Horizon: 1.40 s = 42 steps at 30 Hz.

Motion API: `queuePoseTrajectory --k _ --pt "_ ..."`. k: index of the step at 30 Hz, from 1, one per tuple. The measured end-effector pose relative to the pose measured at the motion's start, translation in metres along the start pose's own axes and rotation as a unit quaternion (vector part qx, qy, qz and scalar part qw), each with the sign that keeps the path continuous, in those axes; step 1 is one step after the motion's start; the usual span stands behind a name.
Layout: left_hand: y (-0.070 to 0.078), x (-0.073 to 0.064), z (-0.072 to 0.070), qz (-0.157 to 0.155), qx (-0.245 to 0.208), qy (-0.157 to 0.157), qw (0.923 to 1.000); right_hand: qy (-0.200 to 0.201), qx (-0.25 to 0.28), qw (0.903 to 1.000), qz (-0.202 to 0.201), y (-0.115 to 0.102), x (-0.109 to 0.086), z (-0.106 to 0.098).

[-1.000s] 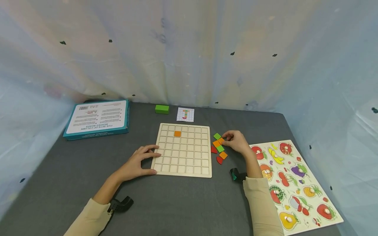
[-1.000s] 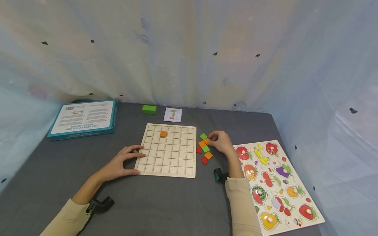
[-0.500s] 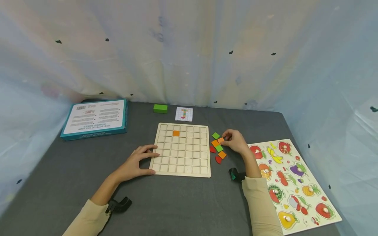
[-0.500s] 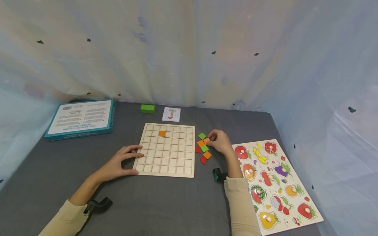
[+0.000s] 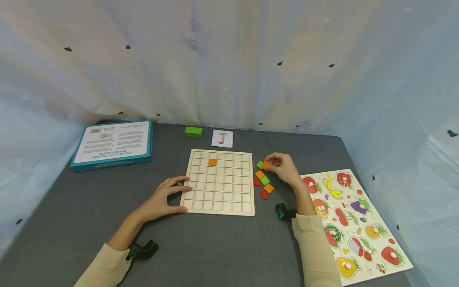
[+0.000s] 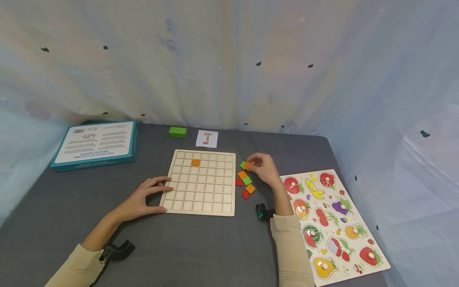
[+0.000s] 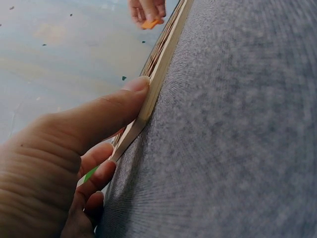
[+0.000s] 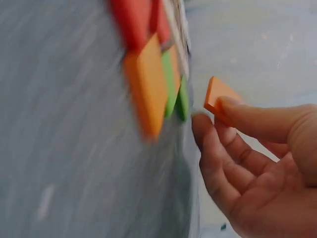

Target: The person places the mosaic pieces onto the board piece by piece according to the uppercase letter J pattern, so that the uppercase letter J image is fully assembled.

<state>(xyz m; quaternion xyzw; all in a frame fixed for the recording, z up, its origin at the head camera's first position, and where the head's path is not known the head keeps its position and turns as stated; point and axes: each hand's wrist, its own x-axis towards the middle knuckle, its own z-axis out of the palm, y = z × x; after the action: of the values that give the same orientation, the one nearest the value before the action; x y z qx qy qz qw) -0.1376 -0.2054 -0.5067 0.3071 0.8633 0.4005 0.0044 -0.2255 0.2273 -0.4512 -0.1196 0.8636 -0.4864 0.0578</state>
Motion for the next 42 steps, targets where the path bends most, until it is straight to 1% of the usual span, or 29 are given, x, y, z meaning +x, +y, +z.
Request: queuePoseTrajectory --k 2,4,5,9,12,16,20,23,29,34,42 --pt "0.001 -0.001 -0.001 -0.002 -0.002 0.000 1.0000 -0.011 0.037 0.9992 -0.008 -0.007 0.007 0.006" --pt "0.001 -0.001 -0.001 -0.003 0.000 -0.001 1.0000 -0.030 0.064 0.9974 -0.014 -0.014 0.016 0.014" --pt "0.002 -0.001 -0.001 -0.003 0.001 -0.002 1.0000 -0.039 0.070 0.9966 -0.017 -0.018 0.021 0.019" --pt "0.003 -0.001 -0.002 -0.006 0.002 -0.007 1.0000 -0.068 0.041 0.9962 -0.034 -0.035 0.040 0.039" --pt "0.003 0.000 -0.002 -0.005 -0.001 -0.008 1.0000 -0.084 0.017 0.9955 -0.039 -0.046 0.053 0.052" --pt "0.004 0.002 -0.002 -0.005 0.001 -0.011 0.9999 -0.092 -0.005 0.9955 -0.021 -0.051 0.063 0.064" --pt "0.004 0.003 -0.002 -0.007 0.004 -0.013 0.9999 -0.097 -0.027 0.9949 -0.006 -0.050 0.067 0.070" --pt "0.004 0.002 -0.002 -0.007 0.004 -0.013 0.9999 -0.103 -0.031 0.9942 -0.008 -0.049 0.068 0.073" --pt "0.003 0.000 -0.002 -0.006 -0.003 -0.008 0.9999 -0.100 -0.030 0.9944 -0.015 -0.048 0.068 0.078" --pt "0.003 0.000 -0.001 -0.006 -0.005 -0.010 0.9999 -0.101 -0.035 0.9942 -0.012 -0.048 0.067 0.081" --pt "0.004 0.000 -0.001 -0.006 -0.001 -0.006 1.0000 -0.086 -0.057 0.9947 -0.011 -0.047 0.065 0.083"
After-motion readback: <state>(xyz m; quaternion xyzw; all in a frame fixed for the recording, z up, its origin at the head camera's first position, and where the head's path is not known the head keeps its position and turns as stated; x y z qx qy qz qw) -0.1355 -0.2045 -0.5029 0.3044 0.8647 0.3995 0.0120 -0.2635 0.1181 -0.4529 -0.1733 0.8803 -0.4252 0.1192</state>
